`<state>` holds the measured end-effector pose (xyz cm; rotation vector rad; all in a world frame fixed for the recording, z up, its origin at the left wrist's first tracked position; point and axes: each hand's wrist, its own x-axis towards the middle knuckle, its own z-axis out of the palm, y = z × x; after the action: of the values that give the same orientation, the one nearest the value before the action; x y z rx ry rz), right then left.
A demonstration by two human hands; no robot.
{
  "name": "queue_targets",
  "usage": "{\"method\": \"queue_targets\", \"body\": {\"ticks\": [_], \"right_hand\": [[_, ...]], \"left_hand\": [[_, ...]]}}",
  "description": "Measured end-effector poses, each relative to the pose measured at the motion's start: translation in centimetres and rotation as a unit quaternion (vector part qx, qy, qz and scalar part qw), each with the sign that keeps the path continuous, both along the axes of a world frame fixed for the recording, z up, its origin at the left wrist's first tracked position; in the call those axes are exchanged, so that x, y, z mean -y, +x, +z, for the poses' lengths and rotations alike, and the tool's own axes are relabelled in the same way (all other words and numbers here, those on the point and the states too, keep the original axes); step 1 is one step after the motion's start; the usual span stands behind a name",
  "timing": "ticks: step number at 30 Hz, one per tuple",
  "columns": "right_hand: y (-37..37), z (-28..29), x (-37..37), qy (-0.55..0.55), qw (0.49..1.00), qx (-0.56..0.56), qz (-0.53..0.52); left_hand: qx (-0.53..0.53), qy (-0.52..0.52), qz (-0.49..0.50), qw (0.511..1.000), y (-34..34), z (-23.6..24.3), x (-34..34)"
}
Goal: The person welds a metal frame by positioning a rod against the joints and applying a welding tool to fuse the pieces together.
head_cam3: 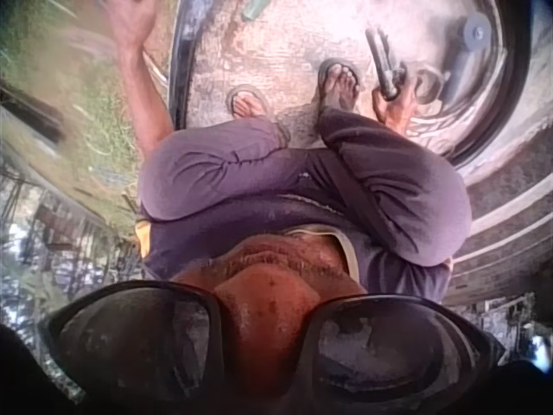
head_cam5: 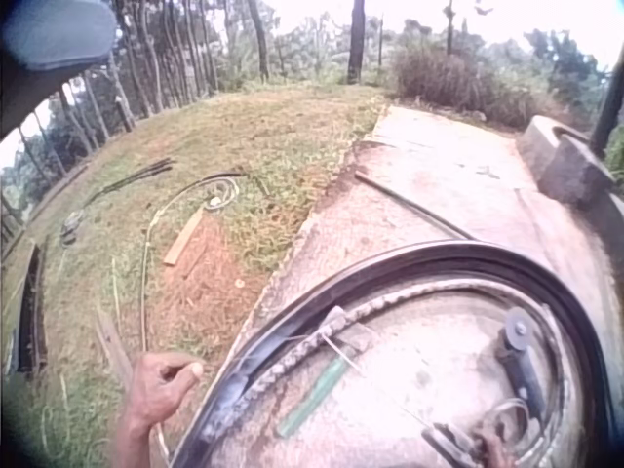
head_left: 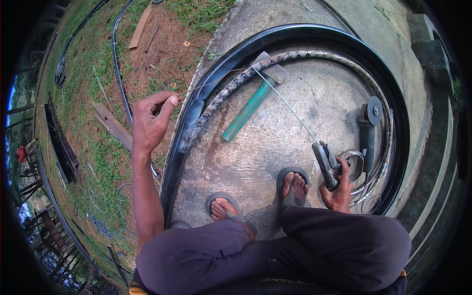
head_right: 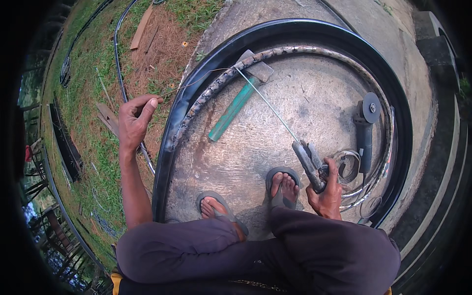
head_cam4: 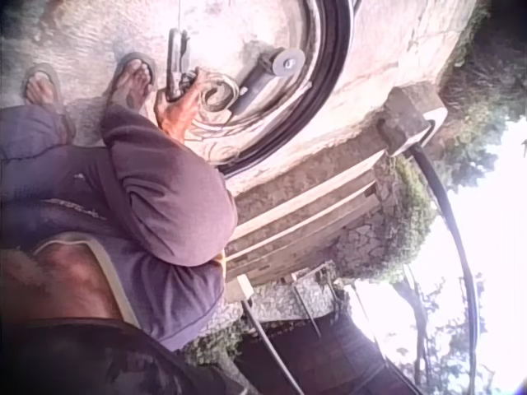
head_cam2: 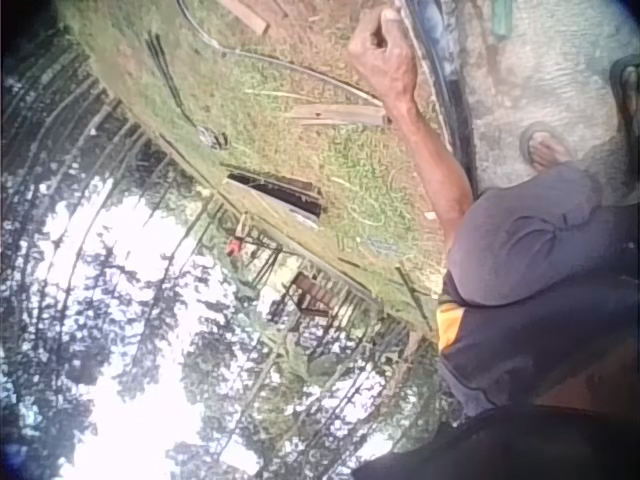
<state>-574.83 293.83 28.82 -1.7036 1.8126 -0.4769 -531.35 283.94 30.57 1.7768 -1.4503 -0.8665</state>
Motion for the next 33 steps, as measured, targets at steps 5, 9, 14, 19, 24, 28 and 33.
{"method": "queue_targets", "body": {"ticks": [5, 9, 14, 19, 24, 28, 33], "right_hand": [[-1.1, -0.9, -0.5, -0.015, 1.000, -0.004, 0.027], [-0.8, -0.6, -0.5, 0.034, 0.999, 0.007, -0.001], [-0.3, -0.2, -0.4, 0.043, 0.999, 0.008, -0.016], [-0.3, -0.2, -0.4, 0.010, 1.000, -0.008, -0.001], [0.0, -0.1, -0.2, -0.007, 1.000, -0.002, -0.019], [0.1, -0.2, -0.2, -0.005, 1.000, -0.005, -0.021], [0.0, -0.1, -0.2, 0.006, 1.000, -0.001, -0.024]], "left_hand": [[-0.007, 0.028, -0.002, 1.000, -0.6, 0.8, 0.3], [-0.004, 0.032, 0.008, 0.999, -0.3, 0.7, 0.1], [0.000, 0.037, 0.009, 0.999, -0.2, 0.6, 0.0], [0.001, 0.028, 0.005, 1.000, -0.6, 1.1, 0.0], [-0.004, -0.018, 0.000, 1.000, 0.0, -0.4, -0.1], [-0.002, -0.003, -0.001, 1.000, -0.2, 0.0, 0.0], [0.007, 0.013, -0.001, 1.000, -0.3, 0.5, 0.0]]}}
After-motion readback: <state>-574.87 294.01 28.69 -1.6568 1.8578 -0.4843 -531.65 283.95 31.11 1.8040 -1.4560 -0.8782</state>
